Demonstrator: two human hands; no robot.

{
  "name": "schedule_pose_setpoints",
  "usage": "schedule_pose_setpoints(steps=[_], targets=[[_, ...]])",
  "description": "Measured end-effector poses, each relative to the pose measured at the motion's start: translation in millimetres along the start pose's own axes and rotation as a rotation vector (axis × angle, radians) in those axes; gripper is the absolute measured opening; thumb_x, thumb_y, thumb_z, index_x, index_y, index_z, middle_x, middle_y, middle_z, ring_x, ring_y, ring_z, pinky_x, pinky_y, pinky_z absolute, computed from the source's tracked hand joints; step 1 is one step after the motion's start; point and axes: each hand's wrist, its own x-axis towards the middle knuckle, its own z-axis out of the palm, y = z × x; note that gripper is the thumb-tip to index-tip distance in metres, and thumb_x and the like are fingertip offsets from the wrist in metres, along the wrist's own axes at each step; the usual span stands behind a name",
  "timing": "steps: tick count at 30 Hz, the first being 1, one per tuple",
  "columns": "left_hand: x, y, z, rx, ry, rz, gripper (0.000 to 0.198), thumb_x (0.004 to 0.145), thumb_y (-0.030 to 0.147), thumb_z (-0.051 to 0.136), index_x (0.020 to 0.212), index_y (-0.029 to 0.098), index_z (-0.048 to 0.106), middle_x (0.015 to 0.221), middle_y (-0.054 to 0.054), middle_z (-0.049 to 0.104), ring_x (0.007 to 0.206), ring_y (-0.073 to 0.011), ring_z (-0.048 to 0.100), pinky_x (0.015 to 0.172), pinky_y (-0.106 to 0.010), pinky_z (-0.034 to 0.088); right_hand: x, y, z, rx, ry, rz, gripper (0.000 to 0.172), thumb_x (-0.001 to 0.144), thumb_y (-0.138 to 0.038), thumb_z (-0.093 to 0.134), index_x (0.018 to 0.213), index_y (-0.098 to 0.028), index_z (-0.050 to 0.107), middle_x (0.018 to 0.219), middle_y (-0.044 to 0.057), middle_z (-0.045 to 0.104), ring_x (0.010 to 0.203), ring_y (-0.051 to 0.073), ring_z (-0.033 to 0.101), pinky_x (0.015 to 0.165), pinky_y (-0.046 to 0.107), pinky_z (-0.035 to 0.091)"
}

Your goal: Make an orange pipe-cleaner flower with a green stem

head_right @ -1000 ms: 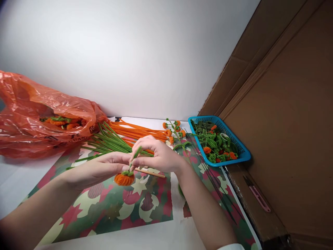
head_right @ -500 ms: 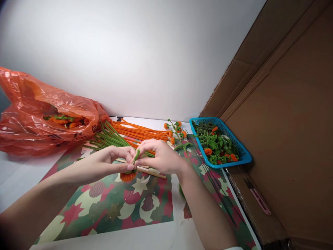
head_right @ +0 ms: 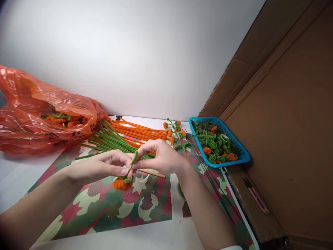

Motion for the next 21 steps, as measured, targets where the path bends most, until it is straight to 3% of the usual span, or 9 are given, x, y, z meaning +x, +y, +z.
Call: schedule_pose_setpoints(steps=[2, 4, 10, 12, 21], targets=[[4, -5, -1.5, -0.055, -0.010, 0.003, 0.025, 0.074, 0.040, 0.073, 0.069, 0.016, 0.066, 0.073, 0.000, 0.059, 0.072, -0.0124, 0.051, 0.069, -0.023, 0.042, 0, -1, 0, -0.002, -0.026, 0.014, 0.012, 0.078, -0.028, 0.071, 0.071, -0.018, 0.069, 0.073, 0.000, 0.063, 0.076, 0.014, 0.056, 0.075, 0.027, 0.043], [7, -7, -1.5, -0.034, 0.060, 0.022, 0.029, 0.073, 0.043, 0.072, 0.065, 0.016, 0.064, 0.073, 0.000, 0.058, 0.073, -0.0127, 0.051, 0.069, -0.023, 0.041, 2, -1, 2, -0.057, -0.003, 0.053, 0.013, 0.081, -0.025, 0.067, 0.071, -0.017, 0.066, 0.073, 0.000, 0.061, 0.075, 0.014, 0.055, 0.073, 0.026, 0.042], [5, 1, 6.7, 0.393, 0.417, 0.045, 0.030, 0.077, 0.044, 0.066, 0.064, 0.017, 0.060, 0.076, 0.001, 0.054, 0.076, -0.0144, 0.051, 0.069, -0.025, 0.041, 6, 1, 16, -0.330, 0.158, 0.173, 0.016, 0.083, -0.019, 0.059, 0.067, -0.017, 0.060, 0.071, 0.000, 0.057, 0.075, 0.014, 0.051, 0.068, 0.026, 0.037], [4, 2, 8.0, 0.473, 0.463, 0.043, 0.029, 0.077, 0.042, 0.066, 0.064, 0.017, 0.059, 0.075, 0.001, 0.055, 0.077, -0.0151, 0.053, 0.070, -0.025, 0.041, 5, 0, 18, -0.373, 0.170, 0.175, 0.016, 0.083, -0.020, 0.060, 0.068, -0.017, 0.061, 0.072, 0.000, 0.057, 0.077, 0.015, 0.052, 0.071, 0.028, 0.037], [-1, 7, 0.5, 0.295, 0.200, 0.035, 0.033, 0.081, 0.043, 0.063, 0.061, 0.017, 0.063, 0.069, 0.002, 0.050, 0.066, -0.0108, 0.045, 0.063, -0.023, 0.039, 1, -1, 7, -0.259, 0.099, -0.051, 0.008, 0.082, -0.017, 0.067, 0.075, -0.019, 0.067, 0.077, -0.001, 0.062, 0.084, 0.014, 0.053, 0.078, 0.027, 0.039]])
